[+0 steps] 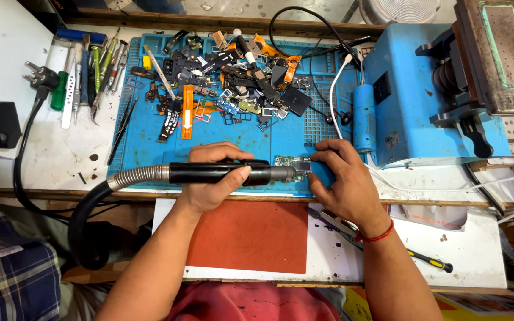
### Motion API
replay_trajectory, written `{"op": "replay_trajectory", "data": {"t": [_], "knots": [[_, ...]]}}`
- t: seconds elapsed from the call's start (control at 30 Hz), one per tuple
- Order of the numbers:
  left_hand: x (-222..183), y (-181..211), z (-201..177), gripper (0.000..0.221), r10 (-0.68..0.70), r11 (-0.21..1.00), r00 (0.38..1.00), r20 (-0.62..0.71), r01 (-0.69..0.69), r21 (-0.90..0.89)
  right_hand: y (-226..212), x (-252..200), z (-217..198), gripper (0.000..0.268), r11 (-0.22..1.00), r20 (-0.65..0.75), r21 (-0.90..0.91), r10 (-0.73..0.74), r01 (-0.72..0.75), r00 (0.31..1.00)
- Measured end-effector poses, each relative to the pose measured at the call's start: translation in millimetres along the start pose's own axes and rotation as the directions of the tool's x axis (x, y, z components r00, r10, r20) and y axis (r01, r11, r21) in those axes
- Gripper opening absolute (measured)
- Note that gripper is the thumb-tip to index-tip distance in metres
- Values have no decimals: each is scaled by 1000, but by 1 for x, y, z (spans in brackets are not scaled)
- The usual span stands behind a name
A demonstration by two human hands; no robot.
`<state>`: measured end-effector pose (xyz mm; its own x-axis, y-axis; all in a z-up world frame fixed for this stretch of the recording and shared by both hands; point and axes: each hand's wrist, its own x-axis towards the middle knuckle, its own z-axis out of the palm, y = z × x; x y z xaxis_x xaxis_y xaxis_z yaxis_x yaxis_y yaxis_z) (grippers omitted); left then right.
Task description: The person uses a heat gun to apply heat to a specific section of a mobile phone circuit board while holding it in place by hand on a red mat.
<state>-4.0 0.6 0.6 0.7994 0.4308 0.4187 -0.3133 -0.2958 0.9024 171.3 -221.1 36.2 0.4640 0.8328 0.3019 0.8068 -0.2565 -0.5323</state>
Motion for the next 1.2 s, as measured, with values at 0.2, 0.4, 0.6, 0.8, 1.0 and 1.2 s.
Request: {"op": "replay_trajectory", "data": {"t": [0.2,0.4,0.6,0.8,1.0,1.2], "knots": [[1,-2,0,25,-25,999,1000,1,25,35,-2,2,-4,44,997,10,-27,-67,68,998],[-2,-1,0,25,-15,999,997,-81,12,-40,-2,3,-4,35,994,40,-50,-100,102,994],[0,0,3,25,23,998,998,-52,-20,63,-2,2,-4,33,994,37,-46,-99,101,994],[0,1,-2,26,-15,1000,999,51,15,5,0,2,-4,34,995,39,-44,-93,94,995],[-3,-4,-1,24,-30,999,998,-54,27,-47,-2,2,-4,32,995,41,-34,-89,90,995],[-9,-1,3,24,49,997,997,-68,-44,69,-2,1,-7,32,987,36,-53,-149,150,988]]}}
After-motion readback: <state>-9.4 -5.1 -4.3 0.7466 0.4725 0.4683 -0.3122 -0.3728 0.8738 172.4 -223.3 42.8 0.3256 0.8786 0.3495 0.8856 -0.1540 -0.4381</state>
